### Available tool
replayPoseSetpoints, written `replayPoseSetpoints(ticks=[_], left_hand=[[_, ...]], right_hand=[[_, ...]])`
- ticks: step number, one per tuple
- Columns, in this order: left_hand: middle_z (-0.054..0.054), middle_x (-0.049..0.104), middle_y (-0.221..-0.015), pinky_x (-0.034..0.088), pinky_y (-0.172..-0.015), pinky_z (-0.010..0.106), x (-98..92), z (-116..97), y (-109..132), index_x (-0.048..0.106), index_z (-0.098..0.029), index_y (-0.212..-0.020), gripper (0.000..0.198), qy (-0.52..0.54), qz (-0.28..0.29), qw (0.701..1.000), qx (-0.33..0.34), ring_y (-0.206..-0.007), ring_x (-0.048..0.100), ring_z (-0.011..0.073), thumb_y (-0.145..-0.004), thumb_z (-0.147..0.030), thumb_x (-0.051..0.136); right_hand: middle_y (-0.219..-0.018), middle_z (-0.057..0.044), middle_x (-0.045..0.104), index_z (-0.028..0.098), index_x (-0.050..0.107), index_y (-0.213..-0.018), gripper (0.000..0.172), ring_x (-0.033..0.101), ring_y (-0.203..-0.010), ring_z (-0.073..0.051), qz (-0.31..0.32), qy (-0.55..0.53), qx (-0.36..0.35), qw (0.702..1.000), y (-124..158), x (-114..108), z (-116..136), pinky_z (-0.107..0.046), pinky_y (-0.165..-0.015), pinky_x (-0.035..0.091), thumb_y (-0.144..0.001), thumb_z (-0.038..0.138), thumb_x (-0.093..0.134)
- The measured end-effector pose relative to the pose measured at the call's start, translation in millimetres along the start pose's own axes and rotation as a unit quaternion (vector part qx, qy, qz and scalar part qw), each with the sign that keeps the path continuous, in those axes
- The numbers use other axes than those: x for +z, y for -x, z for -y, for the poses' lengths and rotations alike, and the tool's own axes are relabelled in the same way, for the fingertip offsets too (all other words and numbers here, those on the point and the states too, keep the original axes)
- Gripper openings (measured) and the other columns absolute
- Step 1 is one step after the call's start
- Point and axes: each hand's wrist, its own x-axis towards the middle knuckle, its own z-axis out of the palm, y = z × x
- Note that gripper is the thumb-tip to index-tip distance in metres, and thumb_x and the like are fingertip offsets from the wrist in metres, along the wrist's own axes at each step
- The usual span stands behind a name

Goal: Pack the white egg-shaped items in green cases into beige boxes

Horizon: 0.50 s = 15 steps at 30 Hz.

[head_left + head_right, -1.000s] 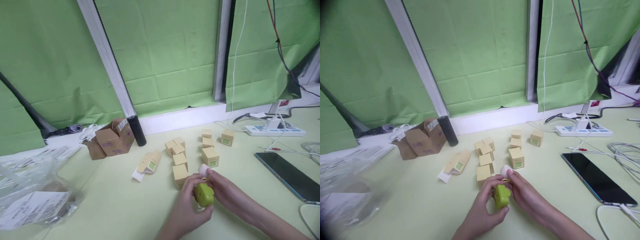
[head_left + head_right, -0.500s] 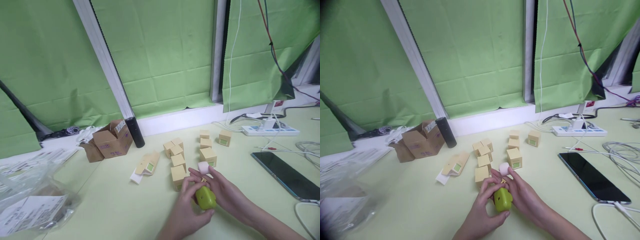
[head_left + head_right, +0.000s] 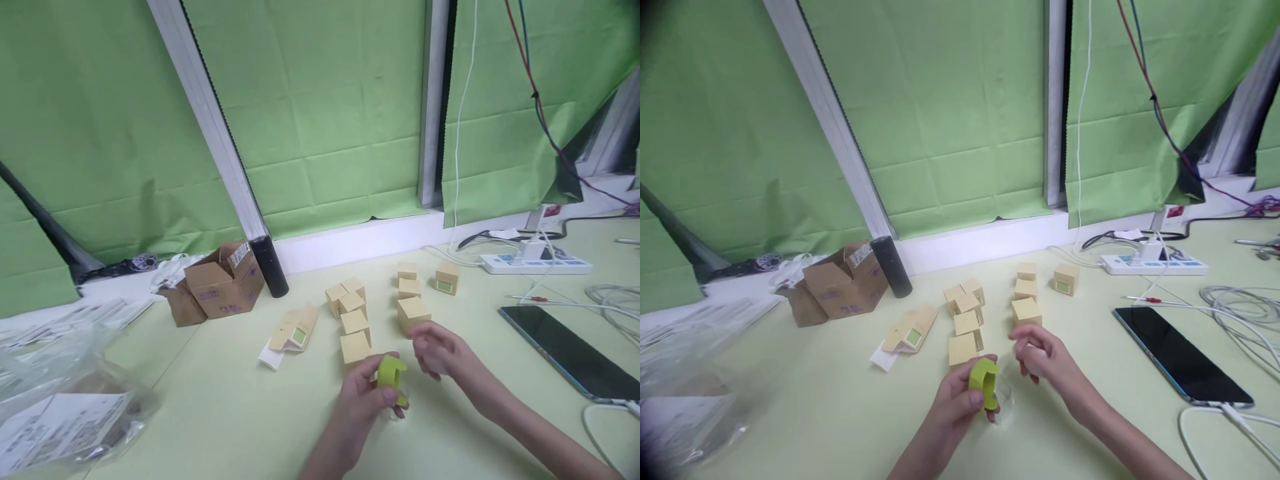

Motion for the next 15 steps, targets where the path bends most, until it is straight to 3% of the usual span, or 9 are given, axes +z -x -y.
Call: replayPoseSetpoints(ticks=[3, 5, 9, 12, 15], left_hand=[[0.005, 0.056, -0.08, 0.043, -0.06, 0.027, 1.8, 3.0, -0.2, 0.064, -0.011, -0.101, 0.04, 0.056, 0.006, 0.998, -0.011, -0.066, 0.054, 0.0134, -0.067, -0.03, 0.071], [0.006, 0.057, -0.081, 0.043, -0.062, 0.027, 2.2, 4.8, 0.2, 0.065, -0.009, -0.097, 0.033, 0.088, 0.012, 0.996, -0.008, -0.067, 0.055, 0.0137, -0.07, -0.029, 0.068], [0.008, 0.06, -0.085, 0.043, -0.067, 0.027, 1.8, 6.2, 1.3, 0.066, -0.008, -0.096, 0.026, 0.145, 0.011, 0.989, -0.007, -0.071, 0.056, 0.0145, -0.076, -0.024, 0.063], [0.01, 0.062, -0.09, 0.043, -0.069, 0.028, 0.8, 6.2, 1.8, 0.064, -0.008, -0.1, 0.026, 0.163, 0.009, 0.987, -0.004, -0.073, 0.057, 0.015, -0.077, -0.021, 0.062], [0.012, 0.063, -0.099, 0.043, -0.07, 0.028, -0.1, 6.2, 2.0, 0.061, -0.01, -0.109, 0.032, 0.171, 0.001, 0.985, -0.004, -0.074, 0.058, 0.0158, -0.079, -0.02, 0.06]], right_hand=[[-0.085, -0.001, 0.063, 0.026, 0.068, -0.101, 0.033, 0.059, -0.067, -0.016, 0.059, 0.174, -0.062, 0.981, 3.1, 7.0, 3.3, -0.029, -0.062, 0.049, -0.07, 0.038, 0.069], [-0.087, -0.003, 0.065, 0.026, 0.07, -0.098, 0.031, 0.061, -0.082, -0.02, 0.075, 0.201, -0.08, 0.973, 3.6, 10.9, 4.6, -0.032, -0.076, 0.049, -0.071, 0.04, 0.068], [-0.096, -0.006, 0.068, 0.023, 0.071, -0.094, 0.032, 0.062, -0.09, -0.024, 0.085, 0.202, -0.047, 0.974, 0.5, 8.6, 5.4, -0.036, -0.083, 0.048, -0.071, 0.044, 0.067], [-0.089, -0.005, 0.068, 0.021, 0.069, -0.092, 0.032, 0.062, -0.085, -0.022, 0.093, 0.204, -0.037, 0.974, -1.8, 4.5, 6.1, -0.034, -0.076, 0.05, -0.07, 0.045, 0.067], [-0.069, 0.001, 0.061, 0.02, 0.062, -0.077, 0.025, 0.059, -0.065, -0.015, 0.05, 0.194, -0.043, 0.979, -2.3, 2.3, 6.5, -0.026, -0.059, 0.048, -0.068, 0.042, 0.07]])
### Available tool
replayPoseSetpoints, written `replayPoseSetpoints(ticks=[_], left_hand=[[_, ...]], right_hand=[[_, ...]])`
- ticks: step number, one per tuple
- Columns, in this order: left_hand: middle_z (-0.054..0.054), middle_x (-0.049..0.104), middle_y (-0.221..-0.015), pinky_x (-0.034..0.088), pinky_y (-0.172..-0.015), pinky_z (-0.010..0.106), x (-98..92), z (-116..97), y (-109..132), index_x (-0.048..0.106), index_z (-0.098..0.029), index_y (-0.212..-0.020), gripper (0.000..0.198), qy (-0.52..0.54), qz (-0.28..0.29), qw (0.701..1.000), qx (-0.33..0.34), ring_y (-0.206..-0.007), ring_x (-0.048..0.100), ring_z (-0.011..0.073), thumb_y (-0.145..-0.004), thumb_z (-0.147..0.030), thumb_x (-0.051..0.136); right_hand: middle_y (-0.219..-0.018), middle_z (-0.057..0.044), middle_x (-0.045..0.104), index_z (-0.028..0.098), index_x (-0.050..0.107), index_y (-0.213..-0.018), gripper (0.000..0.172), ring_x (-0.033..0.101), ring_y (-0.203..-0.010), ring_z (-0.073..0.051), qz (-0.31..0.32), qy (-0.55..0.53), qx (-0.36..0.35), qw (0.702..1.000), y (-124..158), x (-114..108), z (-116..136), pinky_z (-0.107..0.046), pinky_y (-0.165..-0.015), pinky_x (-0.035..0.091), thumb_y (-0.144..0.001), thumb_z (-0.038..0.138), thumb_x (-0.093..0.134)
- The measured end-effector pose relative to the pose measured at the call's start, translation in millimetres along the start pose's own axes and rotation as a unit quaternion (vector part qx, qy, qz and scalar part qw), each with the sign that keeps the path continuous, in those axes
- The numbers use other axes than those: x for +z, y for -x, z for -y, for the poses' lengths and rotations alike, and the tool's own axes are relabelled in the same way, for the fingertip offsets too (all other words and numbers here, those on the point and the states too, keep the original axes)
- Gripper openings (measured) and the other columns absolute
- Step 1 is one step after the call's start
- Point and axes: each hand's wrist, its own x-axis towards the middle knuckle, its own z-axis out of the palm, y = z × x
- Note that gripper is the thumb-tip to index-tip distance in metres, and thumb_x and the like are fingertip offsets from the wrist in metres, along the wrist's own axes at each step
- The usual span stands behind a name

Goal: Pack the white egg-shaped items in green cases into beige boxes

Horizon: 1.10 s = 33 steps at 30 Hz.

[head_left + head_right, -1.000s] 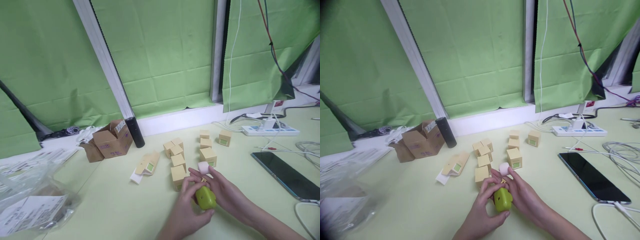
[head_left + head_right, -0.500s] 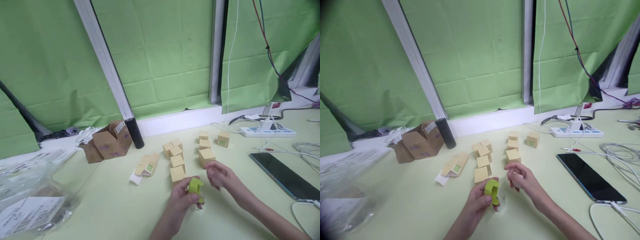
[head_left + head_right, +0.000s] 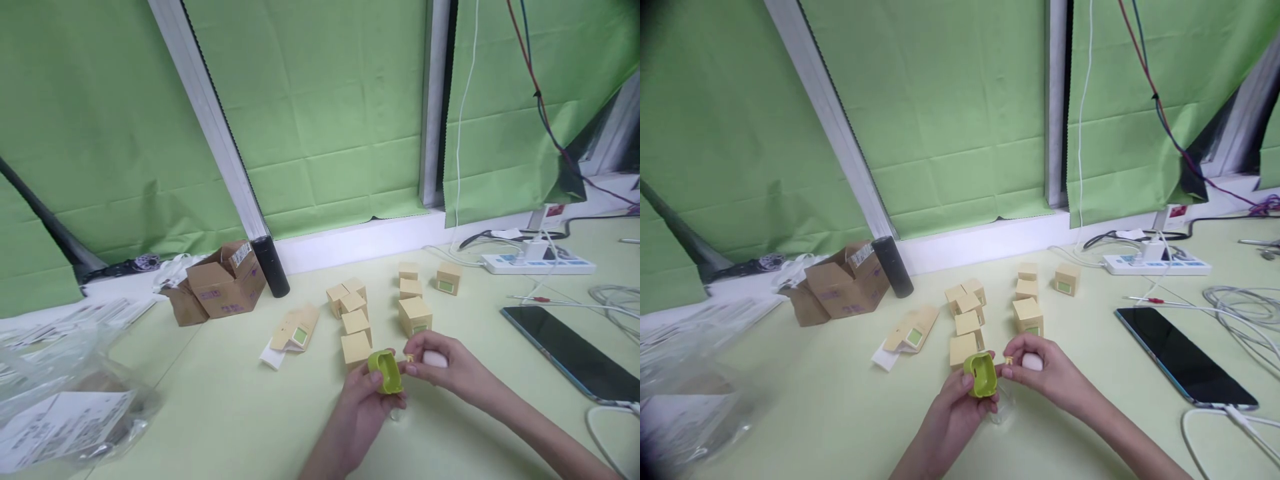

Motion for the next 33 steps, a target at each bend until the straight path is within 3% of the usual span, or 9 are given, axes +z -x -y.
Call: replayPoseSetpoints(ticks=[4, 10, 13, 16, 18, 21, 24, 33], left_hand=[[0.011, 0.061, -0.104, 0.044, -0.074, 0.029, 1.0, 0.8, -0.7, 0.061, -0.011, -0.107, 0.032, 0.0, -0.035, 0.999, 0.009, -0.077, 0.059, 0.0164, -0.077, -0.021, 0.063], [0.011, 0.063, -0.101, 0.046, -0.078, 0.032, 4.2, 1.5, -4.0, 0.061, -0.013, -0.107, 0.032, -0.066, -0.1, 0.992, 0.028, -0.087, 0.061, 0.0206, -0.078, -0.026, 0.063], [0.013, 0.064, -0.107, 0.045, -0.084, 0.031, 5.0, 1.2, -5.1, 0.063, -0.011, -0.105, 0.031, -0.111, -0.095, 0.988, 0.047, -0.093, 0.059, 0.0195, -0.078, -0.027, 0.063], [0.012, 0.066, -0.105, 0.045, -0.086, 0.031, 4.3, 2.6, -6.2, 0.066, -0.013, -0.099, 0.031, -0.128, -0.106, 0.985, 0.041, -0.094, 0.06, 0.0194, -0.072, -0.027, 0.07], [0.012, 0.069, -0.096, 0.047, -0.081, 0.031, 3.3, 4.1, -7.0, 0.068, -0.012, -0.093, 0.032, -0.143, -0.113, 0.983, 0.026, -0.087, 0.062, 0.0194, -0.068, -0.031, 0.073], [0.011, 0.071, -0.085, 0.049, -0.073, 0.029, 2.5, 6.1, -8.1, 0.07, -0.011, -0.089, 0.037, -0.164, -0.109, 0.98, 0.004, -0.077, 0.064, 0.0188, -0.064, -0.038, 0.075], [0.011, 0.071, -0.083, 0.05, -0.072, 0.028, 2.6, 7.8, -8.6, 0.071, -0.011, -0.088, 0.039, -0.167, -0.116, 0.979, 0.001, -0.076, 0.065, 0.0185, -0.062, -0.04, 0.076], [0.009, 0.07, -0.078, 0.05, -0.071, 0.03, -3.0, 14.0, -9.9, 0.068, -0.012, -0.084, 0.038, -0.183, -0.132, 0.974, -0.002, -0.076, 0.065, 0.0194, -0.058, -0.039, 0.078]], right_hand=[[-0.059, 0.005, 0.052, 0.02, 0.056, -0.075, 0.027, 0.05, -0.05, -0.011, -0.06, -0.065, 0.014, 0.996, 0.7, -1.9, -0.3, -0.022, -0.045, 0.041, -0.071, 0.044, 0.067], [-0.065, 0.0, 0.06, 0.018, 0.068, -0.092, 0.036, 0.054, -0.056, -0.013, -0.052, -0.056, 0.051, 0.996, 4.9, 0.3, 6.0, -0.026, -0.054, 0.047, -0.071, 0.047, 0.067], [-0.074, -0.002, 0.066, 0.022, 0.066, -0.1, 0.035, 0.061, -0.07, -0.018, -0.067, 0.01, 0.0, 0.998, 8.9, 4.7, 9.3, -0.027, -0.062, 0.05, -0.073, 0.044, 0.067], [-0.084, -0.004, 0.068, 0.024, 0.067, -0.094, 0.022, 0.063, -0.08, -0.02, -0.048, 0.088, -0.088, 0.991, 11.7, 8.0, 6.8, -0.029, -0.07, 0.052, -0.079, 0.04, 0.062], [-0.083, -0.005, 0.066, 0.024, 0.067, -0.092, 0.018, 0.063, -0.077, -0.018, -0.041, 0.157, -0.169, 0.972, 12.0, 8.0, 2.0, -0.029, -0.068, 0.051, -0.084, 0.036, 0.056], [-0.079, -0.005, 0.058, 0.024, 0.067, -0.095, 0.019, 0.06, -0.066, -0.014, -0.067, 0.289, -0.285, 0.911, 10.5, 5.2, -5.6, -0.024, -0.054, 0.047, -0.088, 0.03, 0.05], [-0.083, -0.005, 0.056, 0.023, 0.066, -0.094, 0.018, 0.059, -0.061, -0.011, -0.074, 0.386, -0.334, 0.857, 8.4, 1.9, -9.9, -0.022, -0.05, 0.043, -0.089, 0.027, 0.049], [-0.084, -0.005, 0.06, 0.022, 0.064, -0.09, 0.02, 0.058, -0.058, -0.011, -0.022, 0.449, -0.326, 0.831, 9.9, 1.4, -4.1, -0.022, -0.05, 0.042, -0.09, 0.026, 0.045]])
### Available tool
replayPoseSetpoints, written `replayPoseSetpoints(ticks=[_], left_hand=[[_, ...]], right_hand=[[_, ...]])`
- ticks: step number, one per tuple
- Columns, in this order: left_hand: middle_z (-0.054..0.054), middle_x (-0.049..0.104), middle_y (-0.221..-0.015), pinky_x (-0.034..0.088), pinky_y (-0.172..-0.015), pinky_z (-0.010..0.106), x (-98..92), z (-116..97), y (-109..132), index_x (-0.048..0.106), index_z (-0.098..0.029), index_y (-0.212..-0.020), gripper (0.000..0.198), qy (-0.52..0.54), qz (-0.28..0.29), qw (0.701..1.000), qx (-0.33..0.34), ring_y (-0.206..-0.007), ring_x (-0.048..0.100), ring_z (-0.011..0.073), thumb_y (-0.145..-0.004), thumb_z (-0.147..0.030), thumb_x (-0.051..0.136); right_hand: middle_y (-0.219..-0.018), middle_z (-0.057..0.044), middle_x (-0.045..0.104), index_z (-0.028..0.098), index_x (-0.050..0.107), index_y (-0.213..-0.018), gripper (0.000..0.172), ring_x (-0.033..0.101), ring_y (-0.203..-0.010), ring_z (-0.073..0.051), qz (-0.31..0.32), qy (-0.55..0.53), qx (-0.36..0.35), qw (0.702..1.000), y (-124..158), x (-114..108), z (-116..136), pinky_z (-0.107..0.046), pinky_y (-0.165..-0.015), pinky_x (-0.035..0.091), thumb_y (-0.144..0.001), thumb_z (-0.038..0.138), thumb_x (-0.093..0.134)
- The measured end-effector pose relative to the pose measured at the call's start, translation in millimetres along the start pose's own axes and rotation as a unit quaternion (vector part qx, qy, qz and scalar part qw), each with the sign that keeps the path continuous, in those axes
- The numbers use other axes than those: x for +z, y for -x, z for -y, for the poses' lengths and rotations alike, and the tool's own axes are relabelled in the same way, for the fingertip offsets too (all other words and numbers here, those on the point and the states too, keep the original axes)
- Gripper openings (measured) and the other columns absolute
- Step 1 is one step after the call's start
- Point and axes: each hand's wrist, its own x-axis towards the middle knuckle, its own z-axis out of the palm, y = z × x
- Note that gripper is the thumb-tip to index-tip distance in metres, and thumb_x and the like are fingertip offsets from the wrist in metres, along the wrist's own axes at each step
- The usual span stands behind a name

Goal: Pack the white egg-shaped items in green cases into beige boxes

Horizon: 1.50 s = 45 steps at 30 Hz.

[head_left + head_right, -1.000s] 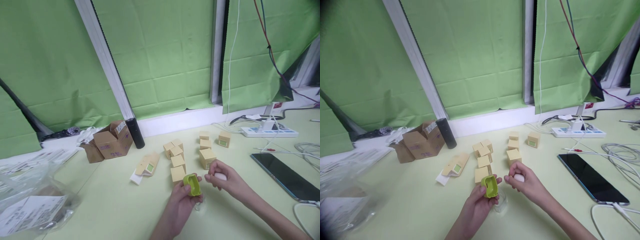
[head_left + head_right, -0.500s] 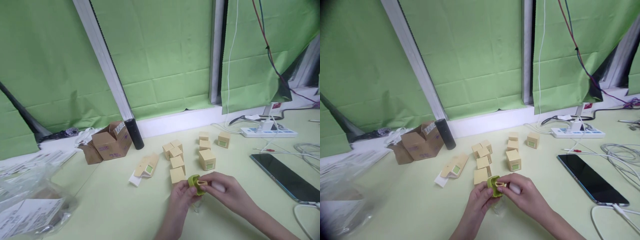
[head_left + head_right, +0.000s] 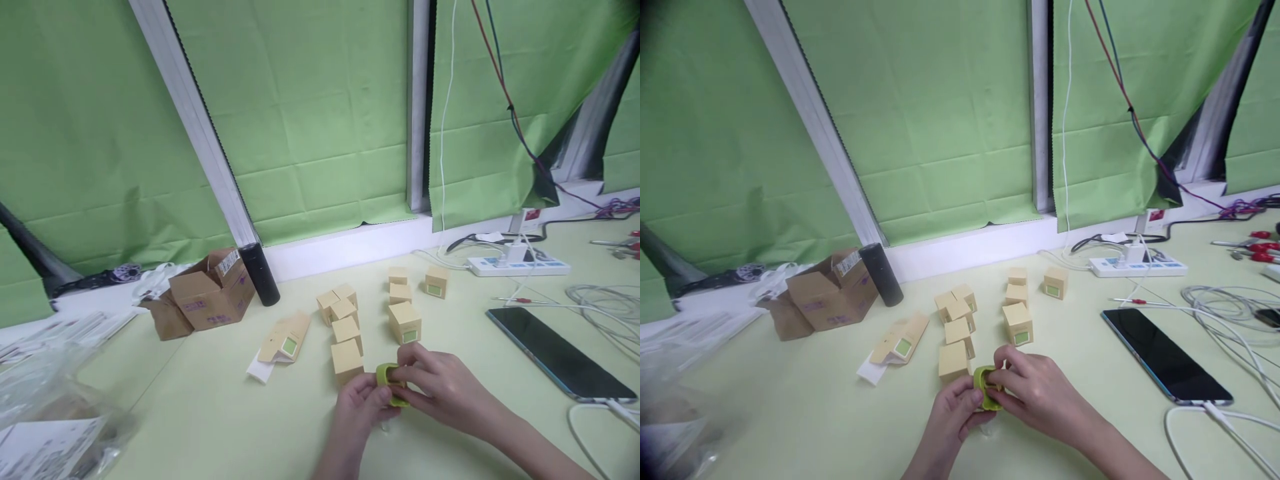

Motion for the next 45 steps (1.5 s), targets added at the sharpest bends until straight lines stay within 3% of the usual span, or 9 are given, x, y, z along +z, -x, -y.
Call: replayPoseSetpoints(ticks=[13, 19, 21, 23, 27, 31, 36, 41, 45], left_hand=[[0.008, 0.07, -0.076, 0.051, -0.068, 0.031, -4.6, -7.1, 3.7, 0.058, -0.013, -0.075, 0.031, -0.036, 0.054, 0.998, 0.008, -0.072, 0.066, 0.0186, -0.067, -0.04, 0.072], [0.005, 0.064, -0.07, 0.045, -0.047, 0.021, -1.6, -1.2, 5.0, 0.059, -0.012, -0.079, 0.027, -0.048, 0.119, 0.992, -0.004, -0.058, 0.061, 0.0135, -0.069, -0.034, 0.07], [0.004, 0.062, -0.067, 0.044, -0.046, 0.02, -0.2, -2.7, 6.0, 0.059, -0.012, -0.076, 0.023, -0.039, 0.114, 0.993, 0.002, -0.056, 0.059, 0.0125, -0.069, -0.031, 0.07], [0.003, 0.06, -0.065, 0.044, -0.047, 0.021, 0.1, -6.0, 7.0, 0.058, -0.012, -0.074, 0.021, -0.032, 0.105, 0.994, 0.007, -0.052, 0.055, 0.0107, -0.067, -0.028, 0.07], [0.002, 0.057, -0.065, 0.044, -0.048, 0.024, -2.9, -9.3, 6.5, 0.057, -0.013, -0.067, 0.027, -0.018, 0.097, 0.995, -0.003, -0.053, 0.052, 0.0113, -0.057, -0.03, 0.075], [0.002, 0.055, -0.063, 0.038, -0.046, 0.022, -5.1, -3.9, 2.6, 0.052, -0.014, -0.06, 0.04, 0.003, 0.082, 0.997, 0.002, -0.053, 0.049, 0.0107, -0.05, -0.042, 0.079], [0.002, 0.06, -0.082, 0.044, -0.057, 0.026, 1.8, -0.2, 3.0, 0.05, -0.023, -0.093, 0.05, 0.118, 0.116, 0.986, 0.034, -0.065, 0.056, 0.0137, -0.056, -0.043, 0.078], [0.005, 0.061, -0.09, 0.044, -0.064, 0.025, 6.9, -8.5, 7.9, 0.045, -0.022, -0.117, 0.055, 0.124, 0.059, 0.99, 0.038, -0.068, 0.058, 0.0114, -0.07, -0.031, 0.072], [0.01, 0.059, -0.1, 0.048, -0.07, 0.033, 3.7, -13.4, 5.2, 0.032, -0.023, -0.132, 0.061, 0.154, 0.007, 0.988, 0.005, -0.07, 0.063, 0.0161, -0.08, -0.044, 0.057]], right_hand=[[-0.096, -0.006, 0.058, 0.024, 0.063, -0.088, 0.016, 0.059, -0.062, -0.013, 0.049, -0.165, 0.049, 0.984, -0.9, -10.2, -1.2, -0.024, -0.054, 0.044, -0.089, 0.029, 0.047], [-0.106, -0.007, 0.056, 0.028, 0.062, -0.104, 0.023, 0.06, -0.088, -0.02, 0.14, -0.43, 0.094, 0.887, -1.0, -22.1, 4.4, -0.032, -0.077, 0.05, -0.084, 0.038, 0.055], [-0.11, -0.006, 0.056, 0.03, 0.052, -0.116, 0.047, 0.061, -0.087, -0.02, 0.12, -0.467, 0.126, 0.867, 0.6, -18.6, 9.4, -0.034, -0.078, 0.05, -0.072, 0.037, 0.069], [-0.11, -0.004, 0.057, 0.032, 0.044, -0.123, 0.067, 0.061, -0.086, -0.02, 0.102, -0.452, 0.15, 0.873, 0.9, -14.1, 15.5, -0.033, -0.079, 0.05, -0.064, 0.029, 0.076], [-0.093, -0.004, 0.06, 0.028, 0.057, -0.107, 0.043, 0.059, -0.084, -0.021, 0.039, -0.368, 0.12, 0.921, -0.9, -12.9, 22.7, -0.031, -0.074, 0.049, -0.067, 0.022, 0.072], [-0.087, -0.002, 0.06, 0.028, 0.055, -0.105, 0.045, 0.059, -0.078, -0.019, -0.006, -0.331, 0.087, 0.94, -0.4, -17.0, 21.5, -0.029, -0.067, 0.049, -0.065, 0.022, 0.074], [-0.096, -0.003, 0.057, 0.029, 0.048, -0.107, 0.039, 0.059, -0.088, -0.02, -0.033, -0.312, 0.161, 0.936, -0.2, -7.5, 22.7, -0.03, -0.071, 0.05, -0.073, 0.026, 0.067], [-0.112, -0.006, 0.049, 0.03, 0.033, -0.121, 0.06, 0.062, -0.078, -0.018, -0.017, -0.435, 0.268, 0.859, 0.2, 5.3, 20.0, -0.033, -0.067, 0.054, -0.07, 0.028, 0.065], [-0.105, -0.004, 0.051, 0.029, 0.034, -0.113, 0.037, 0.063, -0.08, -0.019, -0.065, -0.526, 0.332, 0.78, 0.1, 2.1, 8.2, -0.035, -0.065, 0.055, -0.08, 0.028, 0.052]])
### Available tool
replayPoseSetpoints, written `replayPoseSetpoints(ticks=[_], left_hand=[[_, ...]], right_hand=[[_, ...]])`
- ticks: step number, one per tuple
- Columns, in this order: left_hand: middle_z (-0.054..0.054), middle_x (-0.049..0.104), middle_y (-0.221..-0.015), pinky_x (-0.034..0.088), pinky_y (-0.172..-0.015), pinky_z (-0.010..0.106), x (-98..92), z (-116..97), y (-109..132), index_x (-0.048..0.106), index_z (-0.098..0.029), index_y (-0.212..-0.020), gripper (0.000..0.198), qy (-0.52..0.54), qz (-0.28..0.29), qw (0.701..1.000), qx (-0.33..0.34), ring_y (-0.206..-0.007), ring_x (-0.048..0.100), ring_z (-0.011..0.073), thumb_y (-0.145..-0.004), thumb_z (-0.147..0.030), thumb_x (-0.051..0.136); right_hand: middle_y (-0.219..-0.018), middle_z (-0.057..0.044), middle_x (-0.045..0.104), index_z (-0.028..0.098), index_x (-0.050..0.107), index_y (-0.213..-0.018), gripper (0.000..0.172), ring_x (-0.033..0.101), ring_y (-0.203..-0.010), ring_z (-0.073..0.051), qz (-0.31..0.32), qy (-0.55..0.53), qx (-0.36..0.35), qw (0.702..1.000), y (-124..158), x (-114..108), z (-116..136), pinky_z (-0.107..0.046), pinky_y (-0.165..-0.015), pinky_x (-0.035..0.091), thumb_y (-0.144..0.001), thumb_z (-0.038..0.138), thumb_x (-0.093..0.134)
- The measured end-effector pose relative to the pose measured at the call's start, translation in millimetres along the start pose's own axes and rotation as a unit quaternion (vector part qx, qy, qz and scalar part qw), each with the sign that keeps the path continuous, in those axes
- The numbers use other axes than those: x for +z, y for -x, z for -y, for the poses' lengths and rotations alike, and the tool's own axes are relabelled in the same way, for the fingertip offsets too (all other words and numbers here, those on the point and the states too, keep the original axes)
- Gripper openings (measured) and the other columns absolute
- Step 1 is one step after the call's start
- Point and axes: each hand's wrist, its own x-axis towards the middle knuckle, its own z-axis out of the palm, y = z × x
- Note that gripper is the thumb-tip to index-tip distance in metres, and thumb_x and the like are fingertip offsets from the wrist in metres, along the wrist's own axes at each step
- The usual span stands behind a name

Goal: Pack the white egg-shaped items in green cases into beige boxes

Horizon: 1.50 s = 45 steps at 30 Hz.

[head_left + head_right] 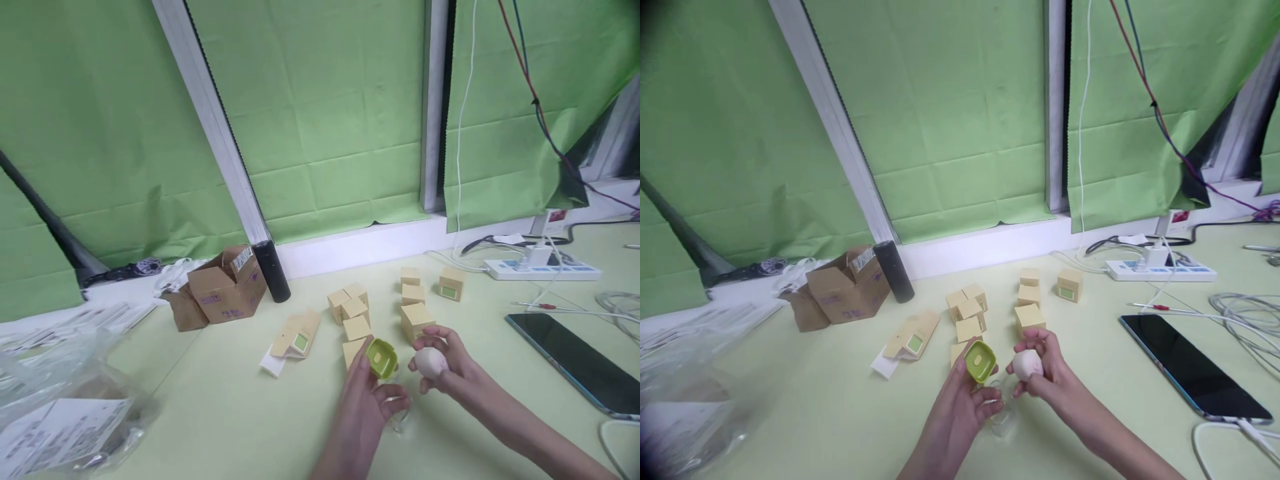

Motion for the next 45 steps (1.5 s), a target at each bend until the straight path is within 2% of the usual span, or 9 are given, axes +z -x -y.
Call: replayPoseSetpoints(ticks=[5, 8, 11, 15, 20, 27, 35, 39, 45], left_hand=[[0.012, 0.058, -0.102, 0.053, -0.061, 0.034, -1.9, 6.6, 0.8, 0.039, -0.02, -0.128, 0.055, -0.054, 0.033, 0.997, -0.052, -0.066, 0.064, 0.0182, -0.084, -0.051, 0.045], [0.013, 0.057, -0.105, 0.055, -0.051, 0.032, -0.9, 11.1, 4.3, 0.052, -0.016, -0.115, 0.048, -0.096, 0.087, 0.988, -0.082, -0.067, 0.064, 0.0196, -0.084, -0.052, 0.041], [0.011, 0.06, -0.091, 0.054, -0.044, 0.03, -0.9, 13.1, 5.9, 0.054, -0.015, -0.11, 0.047, -0.118, 0.107, 0.983, -0.093, -0.063, 0.063, 0.019, -0.085, -0.052, 0.038], [0.007, 0.059, -0.073, 0.052, -0.042, 0.029, -4.5, 16.1, 6.3, 0.052, -0.013, -0.109, 0.048, -0.147, 0.099, 0.982, -0.071, -0.053, 0.06, 0.0162, -0.087, -0.051, 0.033], [0.006, 0.057, -0.077, 0.053, -0.046, 0.03, -7.5, 17.8, 9.3, 0.051, -0.012, -0.107, 0.048, -0.172, 0.08, 0.981, -0.043, -0.06, 0.061, 0.0172, -0.086, -0.051, 0.035], [0.005, 0.054, -0.077, 0.052, -0.042, 0.03, -7.5, 17.5, 8.3, 0.049, -0.013, -0.101, 0.049, -0.171, 0.106, 0.977, -0.07, -0.056, 0.058, 0.0146, -0.086, -0.055, 0.03], [0.005, 0.053, -0.087, 0.052, -0.047, 0.032, -8.7, 18.3, 10.1, 0.05, -0.016, -0.104, 0.041, -0.206, 0.05, 0.976, -0.053, -0.066, 0.058, 0.0173, -0.085, -0.05, 0.038], [0.006, 0.053, -0.091, 0.052, -0.052, 0.029, -10.0, 17.3, 9.9, 0.053, -0.017, -0.102, 0.036, -0.216, 0.001, 0.976, -0.034, -0.077, 0.058, 0.0185, -0.085, -0.046, 0.041], [0.003, 0.057, -0.076, 0.053, -0.056, 0.031, -7.8, 14.3, 9.9, 0.055, -0.015, -0.1, 0.029, -0.185, 0.081, 0.979, -0.021, -0.068, 0.059, 0.0157, -0.085, -0.038, 0.046]], right_hand=[[-0.108, -0.005, 0.058, 0.029, 0.046, -0.113, 0.034, 0.06, -0.093, -0.021, 0.014, 0.119, -0.098, 0.988, 2.3, -4.6, 6.3, -0.034, -0.077, 0.053, -0.081, 0.032, 0.057], [-0.105, -0.004, 0.062, 0.03, 0.052, -0.113, 0.034, 0.058, -0.095, -0.022, 0.061, 0.238, -0.188, 0.951, 7.4, -0.6, 6.7, -0.035, -0.081, 0.05, -0.08, 0.024, 0.059], [-0.103, -0.004, 0.065, 0.031, 0.052, -0.115, 0.038, 0.056, -0.095, -0.023, 0.116, 0.326, -0.262, 0.901, 8.6, 3.1, 6.7, -0.039, -0.083, 0.048, -0.08, 0.016, 0.055], [-0.101, -0.005, 0.066, 0.03, 0.052, -0.115, 0.047, 0.057, -0.09, -0.023, 0.11, 0.362, -0.315, 0.87, 8.1, 7.3, 7.0, -0.038, -0.079, 0.049, -0.074, 0.008, 0.052], [-0.096, -0.005, 0.067, 0.028, 0.053, -0.114, 0.048, 0.059, -0.088, -0.023, 0.095, 0.377, -0.322, 0.863, 10.6, 10.9, 1.9, -0.035, -0.076, 0.051, -0.07, 0.008, 0.055], [-0.102, -0.008, 0.061, 0.024, 0.048, -0.119, 0.049, 0.058, -0.094, -0.021, 0.111, 0.35, -0.352, 0.861, 10.8, 10.0, 0.2, -0.031, -0.076, 0.051, -0.075, 0.006, 0.053], [-0.094, -0.008, 0.055, 0.023, 0.048, -0.118, 0.057, 0.054, -0.084, -0.02, 0.083, 0.387, -0.36, 0.845, 14.0, 19.7, -1.9, -0.031, -0.065, 0.051, -0.067, -0.001, 0.048], [-0.098, -0.009, 0.055, 0.024, 0.046, -0.119, 0.049, 0.053, -0.089, -0.022, 0.107, 0.398, -0.325, 0.851, 13.8, 20.2, 0.4, -0.032, -0.069, 0.05, -0.074, 0.006, 0.055], [-0.1, -0.008, 0.051, 0.028, 0.047, -0.121, 0.042, 0.053, -0.089, -0.018, 0.113, 0.364, -0.314, 0.87, 16.5, 18.0, 5.1, -0.029, -0.071, 0.05, -0.084, 0.008, 0.046]])
